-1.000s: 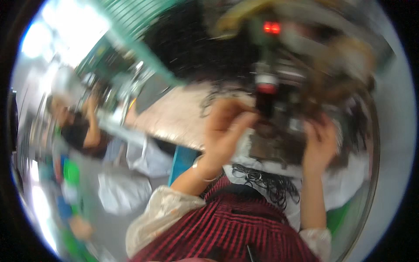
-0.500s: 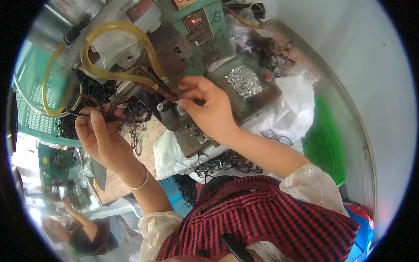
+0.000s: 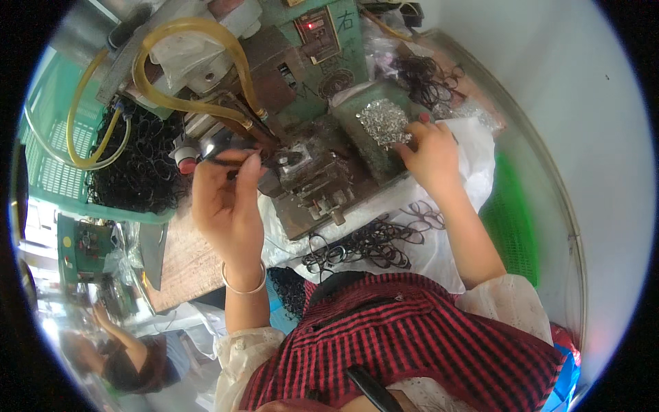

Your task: The person repeatedly picks up small metal components and dark hair ties, places them into a press machine, and removes the assembled hair accessories. The process is continuous and repetitive, with the person handling items one at a time.

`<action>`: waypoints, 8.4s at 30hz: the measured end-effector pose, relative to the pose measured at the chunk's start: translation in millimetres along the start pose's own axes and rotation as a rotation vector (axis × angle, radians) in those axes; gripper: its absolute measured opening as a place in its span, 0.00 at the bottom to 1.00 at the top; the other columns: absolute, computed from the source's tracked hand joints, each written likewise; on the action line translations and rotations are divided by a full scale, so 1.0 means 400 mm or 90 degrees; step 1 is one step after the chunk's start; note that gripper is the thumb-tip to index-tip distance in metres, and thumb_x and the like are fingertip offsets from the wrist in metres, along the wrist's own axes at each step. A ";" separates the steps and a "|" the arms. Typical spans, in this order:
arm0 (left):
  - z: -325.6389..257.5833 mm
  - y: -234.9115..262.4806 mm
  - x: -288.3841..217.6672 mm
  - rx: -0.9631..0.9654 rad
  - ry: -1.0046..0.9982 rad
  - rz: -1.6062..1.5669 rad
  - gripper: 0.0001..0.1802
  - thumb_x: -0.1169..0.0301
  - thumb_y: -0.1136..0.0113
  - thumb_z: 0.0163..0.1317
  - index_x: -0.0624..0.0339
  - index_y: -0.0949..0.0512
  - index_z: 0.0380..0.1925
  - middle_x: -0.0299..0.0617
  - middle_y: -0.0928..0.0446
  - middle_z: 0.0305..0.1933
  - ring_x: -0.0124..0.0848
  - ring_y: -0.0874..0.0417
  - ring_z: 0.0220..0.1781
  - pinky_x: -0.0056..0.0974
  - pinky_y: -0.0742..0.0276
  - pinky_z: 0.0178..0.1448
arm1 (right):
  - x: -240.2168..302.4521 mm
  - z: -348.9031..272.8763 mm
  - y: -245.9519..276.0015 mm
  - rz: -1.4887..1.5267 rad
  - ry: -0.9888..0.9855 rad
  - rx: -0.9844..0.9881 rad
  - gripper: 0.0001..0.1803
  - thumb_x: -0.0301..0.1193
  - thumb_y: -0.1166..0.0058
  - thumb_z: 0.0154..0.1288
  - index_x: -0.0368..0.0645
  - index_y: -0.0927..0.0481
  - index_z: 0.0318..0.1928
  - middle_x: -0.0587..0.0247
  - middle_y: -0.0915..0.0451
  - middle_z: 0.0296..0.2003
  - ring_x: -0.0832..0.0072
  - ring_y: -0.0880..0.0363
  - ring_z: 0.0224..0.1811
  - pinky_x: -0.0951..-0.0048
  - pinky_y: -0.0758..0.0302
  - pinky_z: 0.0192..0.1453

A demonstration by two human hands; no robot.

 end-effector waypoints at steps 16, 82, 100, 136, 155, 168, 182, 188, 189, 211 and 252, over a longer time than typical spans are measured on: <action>0.026 -0.035 -0.015 0.005 -0.067 0.081 0.08 0.79 0.33 0.56 0.66 0.21 0.36 0.45 0.20 0.30 0.37 0.18 0.28 0.35 0.22 0.33 | 0.007 0.076 -0.112 0.061 0.190 -0.087 0.09 0.21 0.41 0.55 0.42 0.16 0.38 0.57 0.17 0.37 0.57 0.20 0.43 0.61 0.23 0.48; 0.003 -0.015 0.018 -0.018 -0.004 -0.056 0.08 0.83 0.39 0.62 0.67 0.29 0.37 0.42 0.20 0.37 0.22 0.19 0.36 0.27 0.19 0.40 | 0.015 0.071 -0.111 0.013 0.108 -0.066 0.10 0.28 0.35 0.51 0.42 0.18 0.35 0.54 0.20 0.50 0.53 0.26 0.58 0.58 0.25 0.58; -0.123 0.049 0.027 -0.078 -0.123 0.145 0.10 0.81 0.35 0.58 0.67 0.22 0.40 0.48 0.17 0.45 0.37 0.17 0.45 0.37 0.25 0.54 | 0.041 0.098 -0.121 -0.015 0.220 -0.075 0.06 0.24 0.40 0.54 0.41 0.18 0.35 0.56 0.18 0.36 0.59 0.21 0.43 0.61 0.23 0.43; -0.141 0.207 0.375 -0.225 0.144 -0.008 0.04 0.77 0.48 0.68 0.64 0.29 0.40 0.42 0.24 0.37 0.29 0.21 0.32 0.33 0.20 0.40 | 0.289 0.052 -0.061 0.639 0.035 -0.029 0.13 0.21 0.39 0.55 0.42 0.14 0.43 0.61 0.17 0.33 0.66 0.23 0.49 0.68 0.26 0.54; 0.032 0.175 -0.026 -0.127 -0.155 -0.145 0.13 0.74 0.41 0.66 0.69 0.32 0.45 0.54 0.22 0.36 0.39 0.16 0.37 0.43 0.13 0.39 | 0.222 0.113 -0.020 0.192 0.167 -0.183 0.14 0.20 0.42 0.48 0.44 0.16 0.38 0.58 0.19 0.46 0.58 0.27 0.58 0.58 0.27 0.58; 0.011 0.152 0.038 -0.064 -0.116 -0.189 0.11 0.88 0.42 0.61 0.70 0.31 0.40 0.53 0.22 0.44 0.39 0.15 0.42 0.43 0.15 0.50 | -0.029 0.108 -0.128 -0.003 0.100 -0.120 0.07 0.33 0.39 0.60 0.47 0.15 0.38 0.55 0.17 0.33 0.57 0.19 0.37 0.60 0.23 0.42; -0.053 0.153 0.107 -0.217 -0.002 -0.165 0.07 0.76 0.45 0.68 0.66 0.30 0.43 0.48 0.21 0.40 0.35 0.19 0.38 0.41 0.20 0.39 | 0.309 0.056 -0.029 0.553 0.072 -0.026 0.06 0.27 0.39 0.59 0.43 0.14 0.38 0.57 0.16 0.32 0.69 0.19 0.39 0.71 0.25 0.45; -0.013 0.158 0.026 -0.132 -0.076 -0.216 0.08 0.75 0.48 0.70 0.63 0.29 0.47 0.48 0.24 0.48 0.34 0.18 0.42 0.39 0.17 0.39 | 0.290 0.068 -0.052 0.751 -0.102 0.156 0.08 0.26 0.37 0.58 0.39 0.15 0.39 0.63 0.18 0.32 0.72 0.21 0.38 0.74 0.24 0.43; -0.007 0.155 -0.005 -0.138 -0.122 -0.226 0.08 0.77 0.50 0.70 0.63 0.28 0.48 0.48 0.24 0.49 0.34 0.17 0.43 0.38 0.17 0.39 | 0.298 0.068 -0.041 0.703 -0.050 0.109 0.08 0.26 0.37 0.58 0.39 0.15 0.39 0.62 0.18 0.31 0.71 0.21 0.38 0.74 0.24 0.43; 0.064 0.117 -0.016 -0.173 -0.072 -0.161 0.09 0.76 0.44 0.67 0.69 0.31 0.44 0.52 0.21 0.39 0.37 0.16 0.38 0.40 0.14 0.39 | 0.364 0.010 0.013 0.736 -0.002 0.049 0.29 0.17 0.41 0.55 0.39 0.29 0.59 0.53 0.18 0.38 0.67 0.19 0.47 0.67 0.26 0.55; -0.037 0.546 0.528 -0.117 0.262 0.828 0.10 0.64 0.34 0.54 0.58 0.15 0.32 0.49 0.17 0.40 0.46 0.17 0.43 0.44 0.21 0.47 | 0.017 0.068 -0.171 0.566 -0.163 -0.048 0.11 0.28 0.44 0.68 0.38 0.18 0.49 0.65 0.16 0.37 0.79 0.21 0.40 0.74 0.26 0.49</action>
Point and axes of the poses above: each hand's wrist, its own z-axis towards the middle knuckle, its own y-axis out of the back of the hand, x = y × z, the point moved 4 cm from there along z, towards the middle knuckle
